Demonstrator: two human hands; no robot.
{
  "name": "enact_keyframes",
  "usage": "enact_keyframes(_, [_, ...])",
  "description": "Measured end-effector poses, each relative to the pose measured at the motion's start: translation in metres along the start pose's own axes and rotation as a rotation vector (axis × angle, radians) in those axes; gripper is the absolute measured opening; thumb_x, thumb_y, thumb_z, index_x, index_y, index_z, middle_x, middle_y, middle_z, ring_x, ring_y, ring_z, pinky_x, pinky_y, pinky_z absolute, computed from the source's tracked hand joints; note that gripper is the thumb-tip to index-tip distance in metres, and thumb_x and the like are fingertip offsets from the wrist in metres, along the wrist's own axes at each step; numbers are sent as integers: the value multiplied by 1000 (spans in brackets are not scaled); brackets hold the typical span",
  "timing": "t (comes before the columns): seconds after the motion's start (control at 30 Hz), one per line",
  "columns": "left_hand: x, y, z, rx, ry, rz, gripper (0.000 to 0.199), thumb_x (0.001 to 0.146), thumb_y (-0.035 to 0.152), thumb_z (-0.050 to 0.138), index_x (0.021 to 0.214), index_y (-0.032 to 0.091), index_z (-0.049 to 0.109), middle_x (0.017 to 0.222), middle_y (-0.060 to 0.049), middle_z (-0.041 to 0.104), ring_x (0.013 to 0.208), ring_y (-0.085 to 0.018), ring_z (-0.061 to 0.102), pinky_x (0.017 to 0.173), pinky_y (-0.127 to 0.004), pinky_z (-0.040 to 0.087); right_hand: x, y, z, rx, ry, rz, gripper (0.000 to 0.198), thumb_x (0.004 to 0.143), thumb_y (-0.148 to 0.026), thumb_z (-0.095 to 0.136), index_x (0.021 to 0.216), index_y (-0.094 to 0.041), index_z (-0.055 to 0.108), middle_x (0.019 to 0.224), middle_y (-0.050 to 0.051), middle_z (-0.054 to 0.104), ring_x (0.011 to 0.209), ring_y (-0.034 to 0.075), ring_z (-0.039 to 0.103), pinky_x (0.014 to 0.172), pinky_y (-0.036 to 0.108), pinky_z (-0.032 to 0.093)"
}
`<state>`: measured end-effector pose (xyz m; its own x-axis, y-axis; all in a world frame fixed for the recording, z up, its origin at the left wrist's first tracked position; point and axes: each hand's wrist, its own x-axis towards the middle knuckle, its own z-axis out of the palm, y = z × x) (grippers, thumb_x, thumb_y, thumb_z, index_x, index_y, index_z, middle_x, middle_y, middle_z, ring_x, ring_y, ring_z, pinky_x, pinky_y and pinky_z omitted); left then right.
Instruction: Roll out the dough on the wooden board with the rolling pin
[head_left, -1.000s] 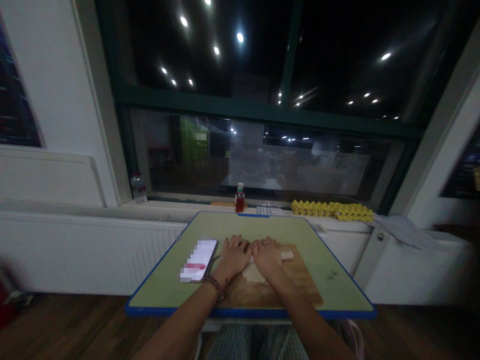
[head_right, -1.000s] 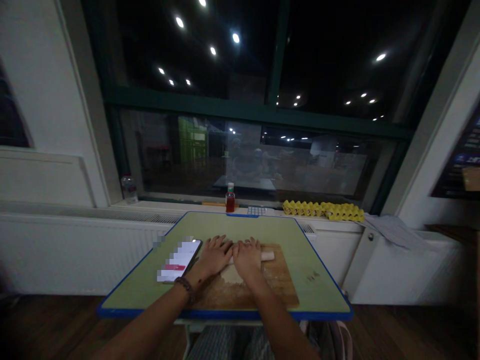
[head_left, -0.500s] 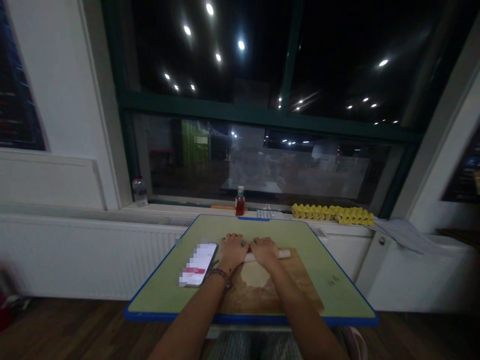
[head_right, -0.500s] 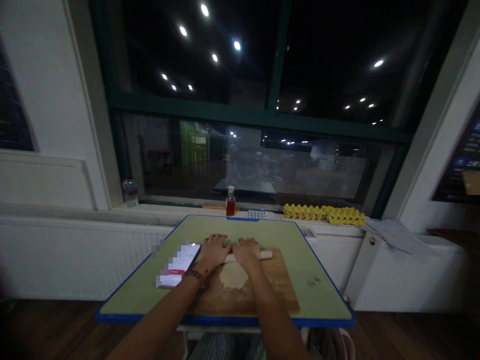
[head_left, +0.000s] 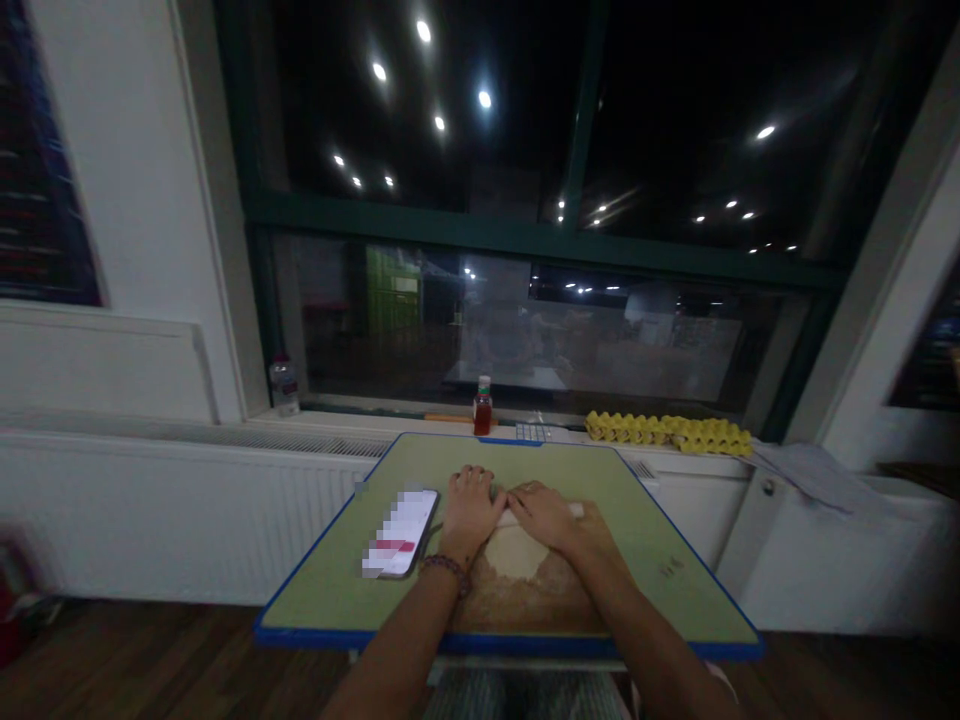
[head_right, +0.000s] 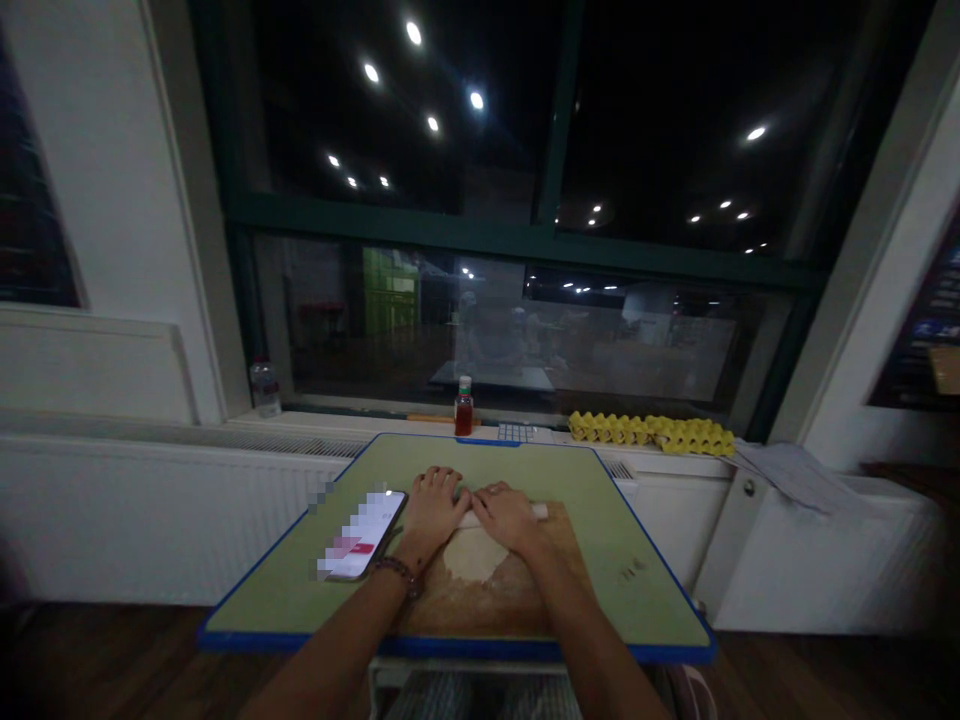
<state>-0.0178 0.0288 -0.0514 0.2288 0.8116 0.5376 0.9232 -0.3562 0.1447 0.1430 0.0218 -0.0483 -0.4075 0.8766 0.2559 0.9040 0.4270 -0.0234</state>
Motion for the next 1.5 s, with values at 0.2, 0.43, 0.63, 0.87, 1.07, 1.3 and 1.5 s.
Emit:
enact_keyframes(0.2, [-4, 3, -6, -47, 25, 144, 36, 95, 32, 37, 121, 20, 58, 132, -8, 58, 127, -28, 41, 109, -47, 26, -27, 12, -15, 80, 100, -100, 36, 98, -42, 42, 120, -24, 65, 130, 4, 60, 119, 17, 52, 105, 29, 35])
enact_keyframes(0.43, [-7, 12, -18, -143, -8, 227, 36, 95, 27, 36, 127, 24, 53, 144, -6, 48, 129, -27, 40, 107, -48, 28, -31, 6, -30, 26, 12, 23, 37, 94, -48, 48, 114, -23, 67, 119, 7, 65, 109, 19, 59, 95, 28, 41])
enact_keyframes(0.63, [-8, 9, -13, -382, -80, 382, 39, 89, 34, 52, 127, 24, 52, 139, -8, 48, 125, -25, 42, 108, -43, 33, -29, 15, -23, -1, 118, 289, 37, 97, -47, 42, 114, -20, 61, 109, 8, 68, 98, 21, 65, 82, 28, 44])
enact_keyframes(0.87, [-6, 4, -5, -508, -270, 456, 49, 82, 45, 63, 127, 25, 57, 121, -5, 62, 114, -23, 52, 102, -38, 40, -27, 32, -7, 72, 270, 423, 33, 98, -39, 40, 127, -24, 50, 117, 6, 67, 95, 18, 67, 77, 26, 45])
enact_keyframes(1.07, [-4, 2, 4, -491, -290, 443, 44, 73, 45, 72, 110, 23, 65, 111, -5, 65, 109, -24, 54, 98, -38, 42, -27, 29, -7, 82, 241, 383, 31, 97, -38, 42, 123, -25, 53, 109, 4, 69, 94, 19, 67, 79, 27, 45])
enact_keyframes(1.3, [-2, 2, 7, -486, -266, 440, 38, 71, 45, 73, 100, 22, 64, 105, -4, 65, 103, -23, 55, 93, -36, 44, -27, 27, -8, 76, 235, 386, 34, 97, -41, 42, 124, -25, 54, 110, 5, 69, 95, 18, 66, 82, 26, 44])
enact_keyframes(1.5, [-3, 1, 7, -477, -241, 450, 41, 70, 47, 75, 100, 23, 62, 104, -3, 62, 102, -23, 53, 94, -37, 42, -27, 26, -7, 102, 239, 373, 33, 96, -40, 44, 124, -24, 54, 113, 6, 68, 97, 18, 65, 83, 27, 43])
